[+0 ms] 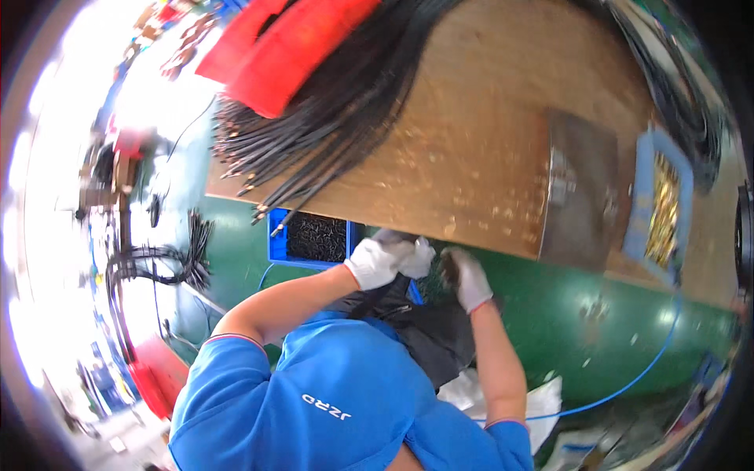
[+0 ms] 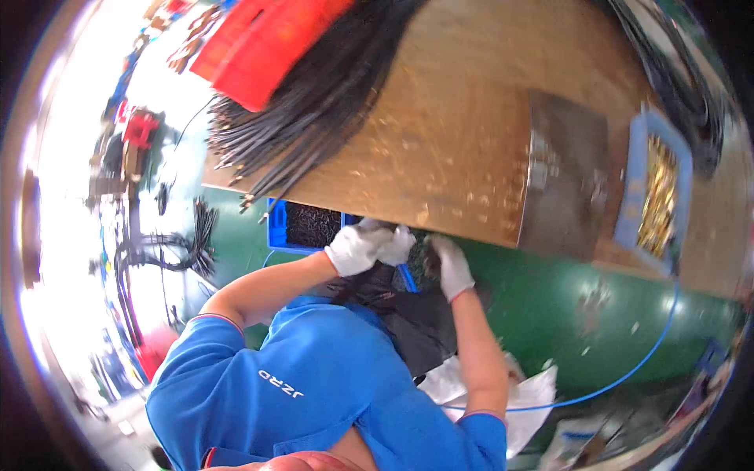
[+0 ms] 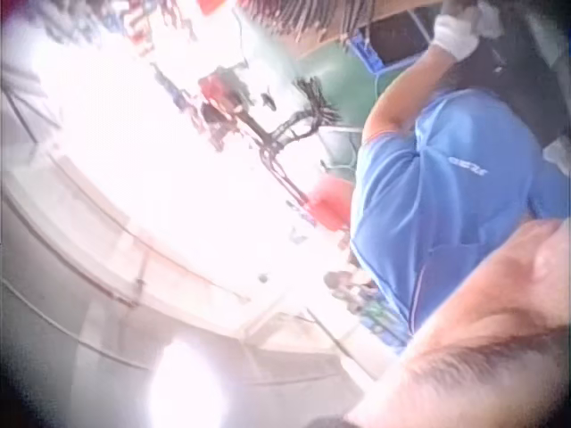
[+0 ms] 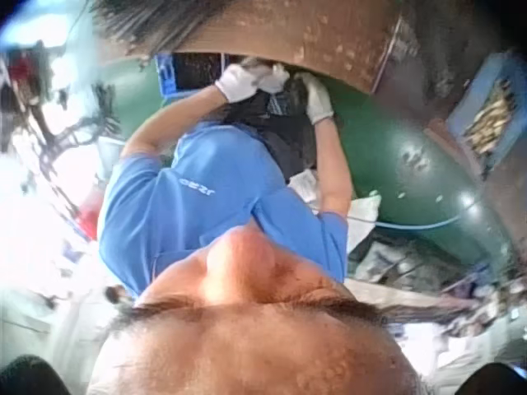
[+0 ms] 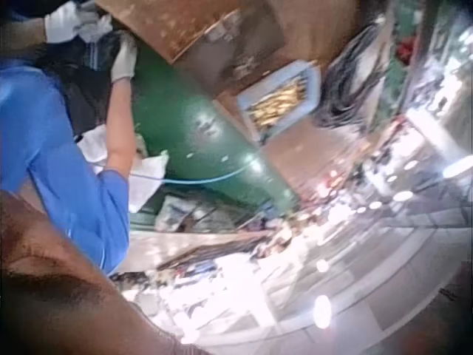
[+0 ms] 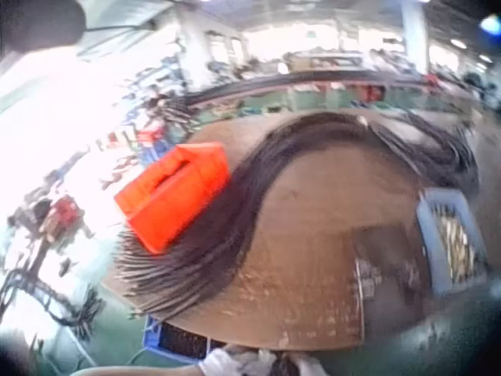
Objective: The person uses a pneumatic crimping tool to attach gold-colored connectors to the ends of black electrical wires. They repeatedly pick up wires, insert them into a metal jig, and use the tool to secure the connectors. The person also organizes the finished wires into bundles and handles a bag of connectors.
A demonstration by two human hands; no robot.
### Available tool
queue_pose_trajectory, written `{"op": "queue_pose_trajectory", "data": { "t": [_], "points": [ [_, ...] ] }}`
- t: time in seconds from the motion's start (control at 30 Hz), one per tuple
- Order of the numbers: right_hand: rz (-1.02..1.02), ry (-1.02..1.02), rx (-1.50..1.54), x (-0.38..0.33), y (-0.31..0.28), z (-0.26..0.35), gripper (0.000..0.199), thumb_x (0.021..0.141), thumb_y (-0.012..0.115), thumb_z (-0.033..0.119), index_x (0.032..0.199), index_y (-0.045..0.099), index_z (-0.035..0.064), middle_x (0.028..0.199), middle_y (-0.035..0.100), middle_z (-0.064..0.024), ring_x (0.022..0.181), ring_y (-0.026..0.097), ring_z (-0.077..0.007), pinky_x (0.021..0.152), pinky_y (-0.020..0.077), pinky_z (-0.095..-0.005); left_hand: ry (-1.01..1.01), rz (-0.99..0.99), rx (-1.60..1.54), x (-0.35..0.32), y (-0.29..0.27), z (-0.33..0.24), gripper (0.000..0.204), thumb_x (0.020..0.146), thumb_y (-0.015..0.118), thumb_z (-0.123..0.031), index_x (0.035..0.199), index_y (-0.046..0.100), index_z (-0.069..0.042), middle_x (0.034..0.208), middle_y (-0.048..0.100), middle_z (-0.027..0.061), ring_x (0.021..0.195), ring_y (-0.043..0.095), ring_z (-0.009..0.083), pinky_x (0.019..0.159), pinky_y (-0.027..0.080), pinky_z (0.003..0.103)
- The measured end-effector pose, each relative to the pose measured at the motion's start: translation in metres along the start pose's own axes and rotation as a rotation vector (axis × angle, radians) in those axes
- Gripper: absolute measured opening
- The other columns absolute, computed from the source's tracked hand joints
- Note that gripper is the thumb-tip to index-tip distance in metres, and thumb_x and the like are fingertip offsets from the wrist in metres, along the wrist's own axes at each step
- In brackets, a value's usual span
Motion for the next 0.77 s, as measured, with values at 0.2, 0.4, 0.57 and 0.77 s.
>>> {"op": "queue_pose_trajectory", "data": {
  "t": [0.2,0.4,0.57,0.77],
  "points": [
    [-0.371,-0.226,0.006,0.033,-0.024,-0.005,0.025,0.100,0.067,0.037,0.091,0.065,0.0136,0.074,0.063,0.0034,0.060,0.054,-0.0070,0.054,0.0424,-0.0258,0.058,-0.124,0.044,-0.050,-0.005,0.087,0.023,0.085,0.066,-0.007,0.106,0.072,-0.015,0.099,0.073,0.0134,0.081,0.073,0.0356,0.070,0.059,0.044],
    [-0.546,-0.356,0.360,0.018,0.031,-0.042,0.023,0.096,0.070,0.024,0.109,0.068,0.0047,0.082,0.067,0.0002,0.066,0.057,-0.0079,0.058,0.0453,-0.0246,-0.506,-0.232,-0.081,-0.112,-0.008,0.190,0.036,0.093,0.054,-0.001,0.128,0.061,-0.001,0.108,0.072,0.0212,0.100,0.071,0.0300,0.092,0.054,0.037],
    [-0.560,-0.432,0.303,0.032,0.049,-0.051,0.021,0.097,0.069,0.023,0.105,0.069,0.0034,0.082,0.067,-0.0008,0.068,0.058,-0.0085,0.060,0.0468,-0.0251,-0.425,-0.249,-0.076,-0.075,0.003,0.242,0.040,0.094,0.060,-0.002,0.135,0.061,0.001,0.118,0.072,0.0167,0.112,0.068,0.0217,0.101,0.050,0.033],
    [-0.602,-0.524,-0.008,0.023,0.031,-0.050,0.022,0.099,0.067,0.021,0.109,0.072,0.0018,0.088,0.069,-0.0018,0.077,0.061,-0.0083,0.069,0.0507,-0.0254,-0.228,-0.246,0.378,0.053,0.036,0.282,0.044,0.089,0.065,-0.031,0.128,0.070,-0.011,0.124,0.072,0.0167,0.113,0.068,0.0385,0.095,0.055,0.049]
  ]
}}
Point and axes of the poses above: each hand's wrist, its own x-axis towards the middle knuckle, its own y-axis out of the palm, z = x × y, the point moved 5 cm from there along x, towards the middle knuckle
